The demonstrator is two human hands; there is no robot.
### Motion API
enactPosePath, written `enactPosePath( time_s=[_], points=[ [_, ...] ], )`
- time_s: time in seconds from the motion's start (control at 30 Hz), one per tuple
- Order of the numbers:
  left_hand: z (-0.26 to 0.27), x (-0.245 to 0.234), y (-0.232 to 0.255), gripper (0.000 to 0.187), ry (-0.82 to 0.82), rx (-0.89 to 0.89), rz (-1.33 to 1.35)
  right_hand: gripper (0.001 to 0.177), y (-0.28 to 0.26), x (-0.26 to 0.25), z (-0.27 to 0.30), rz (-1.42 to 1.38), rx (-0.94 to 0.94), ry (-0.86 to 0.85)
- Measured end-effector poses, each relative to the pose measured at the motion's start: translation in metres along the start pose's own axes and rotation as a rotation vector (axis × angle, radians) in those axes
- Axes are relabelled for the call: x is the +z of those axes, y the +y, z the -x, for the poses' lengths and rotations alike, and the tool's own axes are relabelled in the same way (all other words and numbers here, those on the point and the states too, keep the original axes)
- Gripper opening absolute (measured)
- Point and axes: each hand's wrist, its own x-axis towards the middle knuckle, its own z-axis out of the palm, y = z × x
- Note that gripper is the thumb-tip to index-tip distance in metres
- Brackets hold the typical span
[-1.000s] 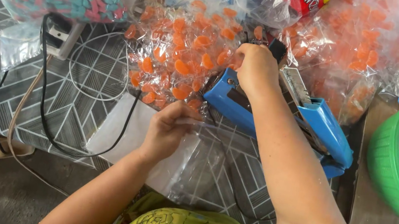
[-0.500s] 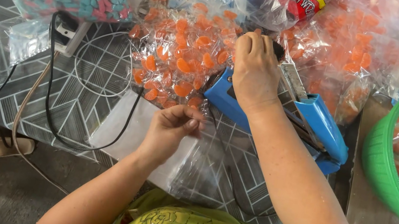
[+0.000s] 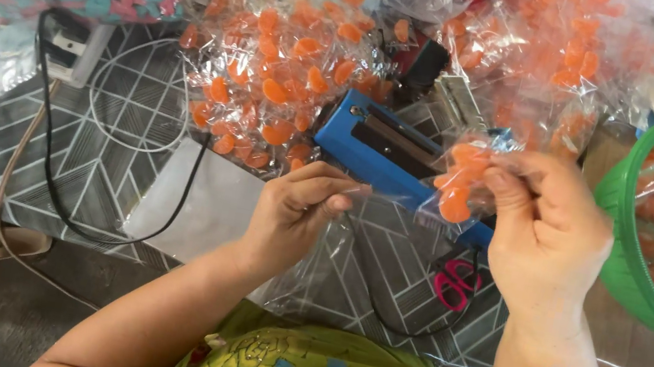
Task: Trimming plastic bags, filling them with small orange candies, and sealing them with a heat sealer.
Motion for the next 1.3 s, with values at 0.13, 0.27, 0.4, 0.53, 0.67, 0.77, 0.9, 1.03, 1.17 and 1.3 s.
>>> enactPosePath(
  time_s=[0.13, 0.27, 0.4, 0.53, 0.67, 0.77, 0.9, 1.03, 1.17, 1.3],
  points=[
    [-0.002, 0.011, -0.003, 0.036, -0.053, -0.029, 0.04, 0.004, 0.015, -0.01, 0.004, 0.053, 0.057, -0.071],
    [0.0, 0.015, -0.006, 0.036, -0.154, -0.087, 0.293, 0.004, 0.032, -0.016, 0.005, 0.027, 0.073, -0.021],
    [0.001, 0.019, -0.005, 0.034, -0.186, -0.11, 0.345, 0.007, 0.017, -0.007, 0.007, 0.163, -0.042, -0.03],
    [0.0, 0.024, 0.002, 0.036, -0.101, -0.195, 0.253, 0.009, -0.003, -0.001, 0.004, 0.14, -0.309, -0.152],
    [0.001, 0.036, 0.007, 0.036, -0.037, -0.113, 0.034, 0.017, -0.015, 0.001, 0.009, 0.23, -0.202, -0.291],
    [0.012, 0.045, -0.011, 0.037, -0.056, 0.036, -0.253, 0.009, 0.006, -0.001, 0.012, 0.312, -0.179, -0.205],
    [0.006, 0.05, -0.006, 0.043, -0.055, -0.062, -0.218, 0.007, 0.002, 0.001, 0.01, 0.234, -0.114, -0.243],
    [-0.002, 0.054, -0.004, 0.04, 0.01, -0.602, 0.345, 0.006, 0.009, 0.002, 0.017, 0.138, 0.062, -0.211],
    [0.001, 0.056, -0.017, 0.04, 0.118, -0.589, 0.378, 0.016, 0.028, -0.008, 0.023, -0.039, 0.342, -0.244],
    [0.003, 0.06, -0.008, 0.04, 0.073, -0.503, 0.345, 0.024, 0.03, -0.006, 0.021, -0.19, 0.346, -0.256]
  ],
)
